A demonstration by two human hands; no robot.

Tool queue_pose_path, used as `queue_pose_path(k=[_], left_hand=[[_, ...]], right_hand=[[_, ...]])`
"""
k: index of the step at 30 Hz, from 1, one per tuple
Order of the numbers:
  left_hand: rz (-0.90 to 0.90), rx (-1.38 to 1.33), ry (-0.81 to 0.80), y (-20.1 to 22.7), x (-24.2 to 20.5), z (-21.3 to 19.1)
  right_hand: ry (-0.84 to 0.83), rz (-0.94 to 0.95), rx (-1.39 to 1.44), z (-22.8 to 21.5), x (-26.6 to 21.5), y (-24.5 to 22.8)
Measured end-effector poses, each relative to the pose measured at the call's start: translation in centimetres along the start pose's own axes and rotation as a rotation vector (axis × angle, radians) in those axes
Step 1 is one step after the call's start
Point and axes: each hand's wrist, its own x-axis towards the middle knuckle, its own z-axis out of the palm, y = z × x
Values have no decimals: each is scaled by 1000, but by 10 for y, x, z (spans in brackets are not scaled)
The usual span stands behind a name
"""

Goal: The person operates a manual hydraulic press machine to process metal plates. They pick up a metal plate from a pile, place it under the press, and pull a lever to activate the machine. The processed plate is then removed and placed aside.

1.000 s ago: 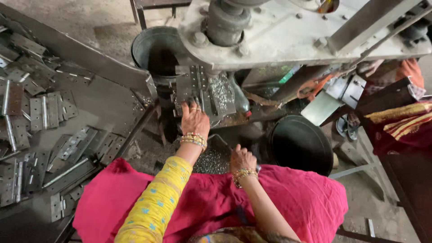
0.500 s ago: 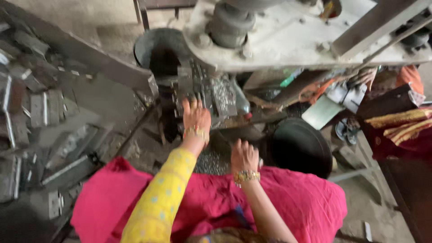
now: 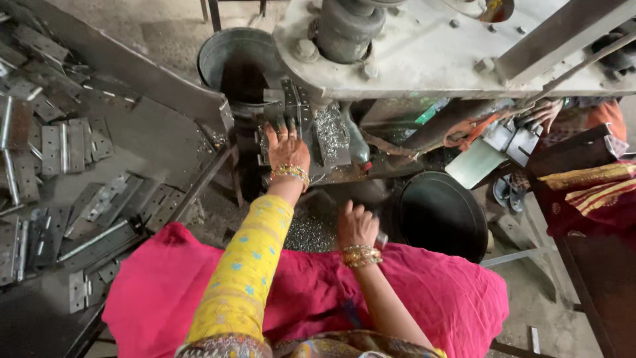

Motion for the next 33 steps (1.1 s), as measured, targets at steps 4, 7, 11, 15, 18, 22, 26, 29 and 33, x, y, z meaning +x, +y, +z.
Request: queue_pose_path(k=[4, 7, 11, 15, 18, 22, 26, 29, 33], left_hand=[[-32, -84, 47, -3, -5, 0], [32, -125, -178, -12, -31, -8], [52, 3, -148, -16, 4, -28], [1, -31, -110, -6, 8, -39], [81, 120, -235, -8, -7, -48], [62, -7, -254, -17, -5, -49], [14, -97, -109, -11, 7, -21], [29, -35, -191, -11, 6, -20], [37, -70, -137, -11, 0, -32]], right_hand=[[-131, 37, 85, 59, 22, -2], [-152, 34, 127, 56, 13, 4], [75, 55, 27, 0, 8, -4], [-13, 132, 41, -10, 8, -25], [-77, 115, 117, -4, 9, -23], [-147, 128, 230, -27, 3, -18], [1, 57, 150, -13, 9, -12], [-122, 125, 213, 38, 11, -16], [-152, 104, 246, 45, 28, -19]])
